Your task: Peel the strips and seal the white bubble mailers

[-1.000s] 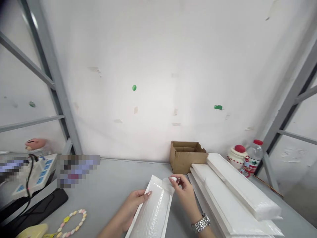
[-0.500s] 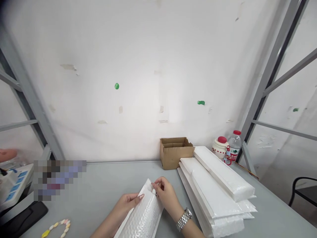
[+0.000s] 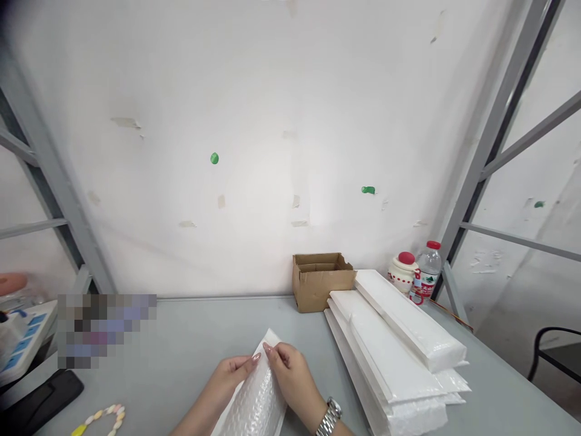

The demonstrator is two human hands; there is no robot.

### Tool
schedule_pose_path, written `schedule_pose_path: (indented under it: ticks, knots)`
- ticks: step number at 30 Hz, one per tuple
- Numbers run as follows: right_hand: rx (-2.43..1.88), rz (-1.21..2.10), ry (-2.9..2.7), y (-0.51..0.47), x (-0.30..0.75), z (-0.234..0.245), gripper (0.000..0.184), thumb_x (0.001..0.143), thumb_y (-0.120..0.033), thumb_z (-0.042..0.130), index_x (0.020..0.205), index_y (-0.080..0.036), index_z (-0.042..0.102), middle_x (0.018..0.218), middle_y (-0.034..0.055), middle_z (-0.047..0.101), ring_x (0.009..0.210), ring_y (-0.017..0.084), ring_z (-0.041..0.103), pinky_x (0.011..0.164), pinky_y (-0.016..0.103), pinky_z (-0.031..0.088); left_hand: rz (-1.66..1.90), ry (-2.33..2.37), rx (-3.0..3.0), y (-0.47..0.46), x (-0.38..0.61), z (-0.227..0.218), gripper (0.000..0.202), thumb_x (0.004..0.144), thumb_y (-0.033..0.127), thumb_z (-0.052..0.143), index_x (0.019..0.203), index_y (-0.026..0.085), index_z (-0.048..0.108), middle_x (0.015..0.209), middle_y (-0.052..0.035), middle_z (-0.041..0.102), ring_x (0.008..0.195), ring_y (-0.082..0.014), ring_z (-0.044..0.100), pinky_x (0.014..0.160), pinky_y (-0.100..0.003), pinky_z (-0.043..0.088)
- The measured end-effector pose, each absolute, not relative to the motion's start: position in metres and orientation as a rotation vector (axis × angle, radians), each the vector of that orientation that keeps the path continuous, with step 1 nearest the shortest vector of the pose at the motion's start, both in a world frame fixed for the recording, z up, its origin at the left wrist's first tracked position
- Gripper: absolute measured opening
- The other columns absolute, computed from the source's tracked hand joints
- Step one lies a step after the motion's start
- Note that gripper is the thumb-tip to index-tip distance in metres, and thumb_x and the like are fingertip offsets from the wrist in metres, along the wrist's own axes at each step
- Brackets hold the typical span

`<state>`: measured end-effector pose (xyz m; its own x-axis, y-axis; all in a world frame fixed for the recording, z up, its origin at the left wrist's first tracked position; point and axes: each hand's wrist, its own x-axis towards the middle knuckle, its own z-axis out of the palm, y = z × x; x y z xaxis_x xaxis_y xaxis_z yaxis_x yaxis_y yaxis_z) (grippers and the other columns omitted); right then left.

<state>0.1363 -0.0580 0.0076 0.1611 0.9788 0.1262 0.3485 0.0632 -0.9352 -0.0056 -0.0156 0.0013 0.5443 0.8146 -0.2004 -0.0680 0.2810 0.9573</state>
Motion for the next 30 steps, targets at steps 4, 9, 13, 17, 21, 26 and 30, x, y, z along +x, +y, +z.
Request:
schedule_pose_path:
  ticks: [4, 9, 13, 17, 21, 26, 30]
  knots:
    - [-1.474, 0.745, -1.57, -0.061, 0.133, 0.008, 0.051, 0.082, -0.057, 0.038, 0.046, -0.02, 0.031, 0.057, -0.0025, 0.037, 0.064, 0.014, 0.042, 0.067, 0.028, 0.036, 0.692, 0.787, 1.161, -0.015, -0.006, 0.006, 0.047, 0.054, 0.057, 0.07, 0.058, 0.01, 0.068, 0.048, 0.0002, 0.057, 0.048, -0.0116, 0.046, 0.052, -0.022, 0.032]
    - [-1.47, 0.508, -1.533, -0.06, 0.149, 0.014, 0.038, 0.083, -0.051, 0.044, 0.068, -0.021, 0.062, 0.08, 0.0049, 0.057, 0.083, 0.021, 0.05, 0.082, 0.035, 0.037, 0.744, 0.826, 1.068, -0.011, -0.01, 0.008, 0.048, 0.052, 0.056, 0.072, 0.065, 0.011, 0.07, 0.053, -0.0015, 0.063, 0.053, -0.0155, 0.055, 0.056, -0.024, 0.039]
    - [-1.464, 0.619, -1.129, -0.055, 0.164, 0.02, 0.051, 0.073, -0.059, 0.052, 0.107, -0.022, 0.059, 0.101, 0.0082, 0.057, 0.092, 0.022, 0.052, 0.081, 0.034, 0.041, 0.826, 0.826, 0.88, -0.014, -0.014, 0.019, 0.048, 0.057, 0.054, 0.071, 0.083, 0.013, 0.069, 0.063, -0.0051, 0.069, 0.061, -0.0218, 0.064, 0.06, -0.029, 0.046]
    - [-1.285, 1.292, -0.994, -0.054, 0.157, 0.016, 0.05, 0.068, -0.063, 0.056, 0.083, -0.015, 0.064, 0.069, 0.0022, 0.06, 0.057, 0.013, 0.053, 0.053, 0.024, 0.04, 0.83, 0.749, 0.806, -0.022, -0.013, 0.032, 0.044, 0.061, 0.048, 0.072, 0.087, 0.013, 0.068, 0.071, -0.0086, 0.072, 0.068, -0.0247, 0.067, 0.061, -0.03, 0.049]
    - [-1.192, 1.294, -1.023, -0.055, 0.147, 0.011, 0.04, 0.068, -0.053, 0.063, 0.07, -0.013, 0.065, 0.06, -0.0005, 0.058, 0.054, 0.01, 0.049, 0.054, 0.022, 0.037, 0.81, 0.782, 0.893, -0.022, -0.012, 0.033, 0.042, 0.056, 0.04, 0.077, 0.086, 0.012, 0.068, 0.078, -0.0105, 0.072, 0.074, -0.0256, 0.067, 0.066, -0.03, 0.05]
    - [-1.153, 1.227, -1.046, -0.054, 0.153, 0.013, 0.036, 0.065, -0.047, 0.068, 0.085, -0.017, 0.069, 0.073, 0.0012, 0.065, 0.06, 0.013, 0.053, 0.057, 0.024, 0.04, 0.732, 0.794, 0.944, -0.018, -0.017, 0.029, 0.042, 0.054, 0.039, 0.079, 0.082, 0.011, 0.068, 0.077, -0.0111, 0.072, 0.072, -0.0255, 0.067, 0.067, -0.031, 0.05]
    - [-1.136, 1.217, -1.131, -0.054, 0.158, 0.016, 0.035, 0.065, -0.044, 0.068, 0.093, -0.024, 0.071, 0.088, 0.0034, 0.067, 0.081, 0.019, 0.057, 0.074, 0.03, 0.043, 0.71, 0.791, 0.902, -0.018, -0.019, 0.031, 0.04, 0.053, 0.038, 0.079, 0.081, 0.012, 0.067, 0.074, -0.0094, 0.072, 0.07, -0.0242, 0.067, 0.065, -0.029, 0.049]
